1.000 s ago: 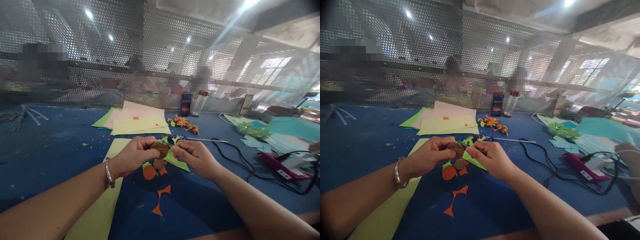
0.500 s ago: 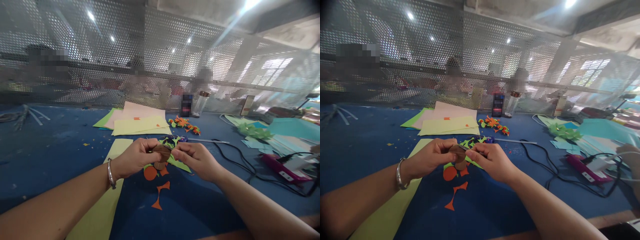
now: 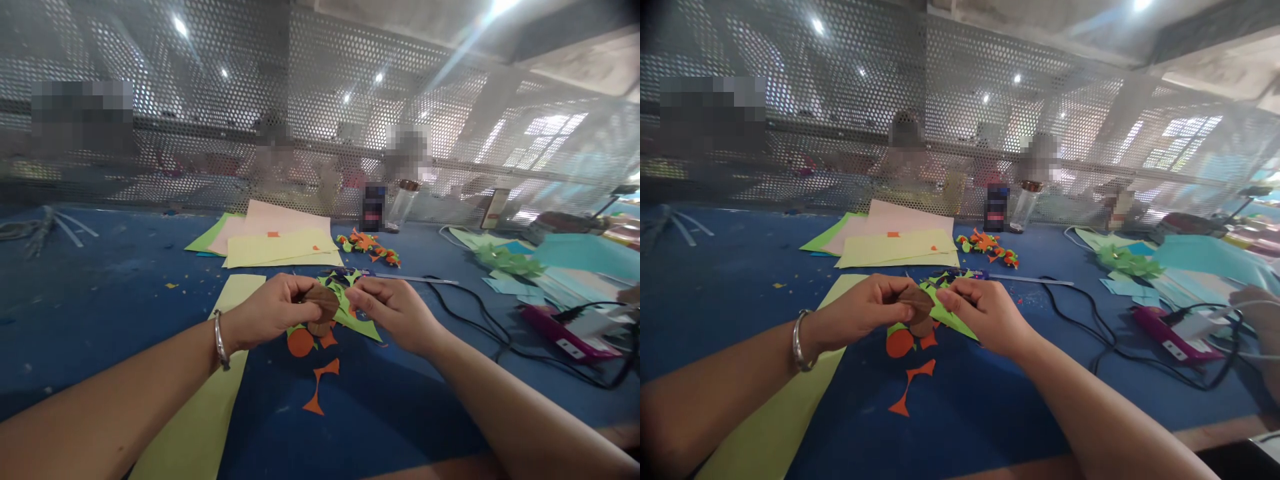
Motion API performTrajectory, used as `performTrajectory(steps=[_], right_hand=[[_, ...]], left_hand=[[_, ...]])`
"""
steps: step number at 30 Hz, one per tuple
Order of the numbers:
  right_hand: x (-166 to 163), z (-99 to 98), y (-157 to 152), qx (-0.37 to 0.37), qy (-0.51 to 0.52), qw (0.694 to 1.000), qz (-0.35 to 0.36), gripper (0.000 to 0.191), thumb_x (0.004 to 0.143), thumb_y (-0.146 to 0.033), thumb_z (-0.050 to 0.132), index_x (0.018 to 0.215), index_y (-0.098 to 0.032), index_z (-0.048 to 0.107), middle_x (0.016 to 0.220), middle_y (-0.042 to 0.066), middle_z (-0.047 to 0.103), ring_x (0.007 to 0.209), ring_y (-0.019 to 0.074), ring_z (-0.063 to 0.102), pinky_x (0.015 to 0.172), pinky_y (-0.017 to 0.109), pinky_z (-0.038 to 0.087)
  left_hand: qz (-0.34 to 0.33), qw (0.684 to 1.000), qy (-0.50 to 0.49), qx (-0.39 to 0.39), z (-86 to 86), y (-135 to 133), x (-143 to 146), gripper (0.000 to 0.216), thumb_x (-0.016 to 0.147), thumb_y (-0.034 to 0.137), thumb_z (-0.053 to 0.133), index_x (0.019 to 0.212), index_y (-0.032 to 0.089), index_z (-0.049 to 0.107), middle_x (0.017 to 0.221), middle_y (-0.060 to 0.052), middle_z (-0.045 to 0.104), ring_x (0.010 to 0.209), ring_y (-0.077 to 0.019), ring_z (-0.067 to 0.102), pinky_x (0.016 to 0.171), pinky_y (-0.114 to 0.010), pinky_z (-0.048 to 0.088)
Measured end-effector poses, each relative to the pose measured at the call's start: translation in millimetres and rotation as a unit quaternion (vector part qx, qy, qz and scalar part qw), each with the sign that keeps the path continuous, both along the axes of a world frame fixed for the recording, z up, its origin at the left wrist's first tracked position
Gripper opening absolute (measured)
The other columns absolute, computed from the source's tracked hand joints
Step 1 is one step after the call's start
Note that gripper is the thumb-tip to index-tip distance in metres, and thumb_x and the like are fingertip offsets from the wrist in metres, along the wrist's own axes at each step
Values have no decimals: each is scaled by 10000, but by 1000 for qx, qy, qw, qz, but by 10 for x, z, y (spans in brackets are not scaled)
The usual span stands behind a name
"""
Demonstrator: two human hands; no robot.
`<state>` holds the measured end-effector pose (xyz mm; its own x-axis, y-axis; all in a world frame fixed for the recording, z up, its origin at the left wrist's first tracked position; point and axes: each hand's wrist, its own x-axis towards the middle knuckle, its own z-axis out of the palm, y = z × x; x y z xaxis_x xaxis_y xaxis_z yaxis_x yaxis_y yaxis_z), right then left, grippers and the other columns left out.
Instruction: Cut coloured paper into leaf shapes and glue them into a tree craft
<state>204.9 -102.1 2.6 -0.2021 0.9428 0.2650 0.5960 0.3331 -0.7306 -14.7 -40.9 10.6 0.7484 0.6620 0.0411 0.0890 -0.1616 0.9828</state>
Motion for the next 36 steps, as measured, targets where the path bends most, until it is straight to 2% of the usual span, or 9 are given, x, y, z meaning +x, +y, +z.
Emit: performTrajectory(steps=[5,9,15,18,20,23,29,33,36], right_hand=[[32,-29,35,12,-3,1000,-25,507,972,-605,486,685,-189,515,618,-43,376,573,105,336,536,266,248],[52,-36,37,22,-22,999,-31,489,979,-592,483,700,-191,507,635,-41,378,588,109,320,544,277,241],[77,-37,30,42,-46,997,-37,469,977,-570,507,694,-198,469,631,-49,341,575,102,304,540,279,229],[85,-38,34,51,-58,996,-41,461,974,-559,515,693,-195,480,625,-49,352,572,100,309,540,276,231],[83,-37,37,52,-62,996,-42,449,969,-551,522,701,-191,500,617,-49,365,565,99,313,537,273,237],[71,-31,39,49,-67,995,-46,443,961,-552,529,714,-184,537,611,-47,392,556,98,324,533,271,243],[65,-17,38,54,-86,994,-49,455,958,-562,519,721,-178,572,605,-39,432,550,99,343,538,272,249],[73,-36,61,31,-122,991,-50,451,956,-560,515,703,-188,545,577,-51,403,538,99,339,527,268,235],[61,-61,84,-1,-184,982,-52,457,945,-556,530,664,-197,491,564,-51,405,527,99,350,517,268,222]], left_hand=[[47,999,8,12,-43,72,-17,305,771,178,652,1055,206,544,765,42,603,631,-99,507,559,-223,360],[38,994,101,36,-82,188,-88,284,798,236,637,1060,205,531,746,28,611,615,-119,526,543,-233,377],[13,951,252,180,-124,305,-197,269,842,335,606,1072,195,620,817,-17,629,647,-149,554,583,-266,414],[8,917,292,273,-90,288,-219,366,794,440,690,1067,197,663,946,-49,637,759,-182,576,671,-293,432],[9,899,314,307,-63,261,-219,451,752,473,732,1103,196,671,1024,-66,612,807,-200,582,698,-305,437],[11,885,334,323,-39,217,-195,459,742,461,728,1106,186,685,1047,-78,589,833,-218,590,708,-316,440],[26,882,332,334,26,171,-162,293,754,369,645,973,194,731,935,-54,637,763,-203,604,683,-313,428],[68,850,362,375,34,256,-239,192,763,294,583,867,209,720,933,-60,647,792,-215,605,713,-328,430],[111,816,367,433,-28,331,-297,304,767,293,577,1014,205,731,1022,-104,628,964,-287,581,830,-383,450]])
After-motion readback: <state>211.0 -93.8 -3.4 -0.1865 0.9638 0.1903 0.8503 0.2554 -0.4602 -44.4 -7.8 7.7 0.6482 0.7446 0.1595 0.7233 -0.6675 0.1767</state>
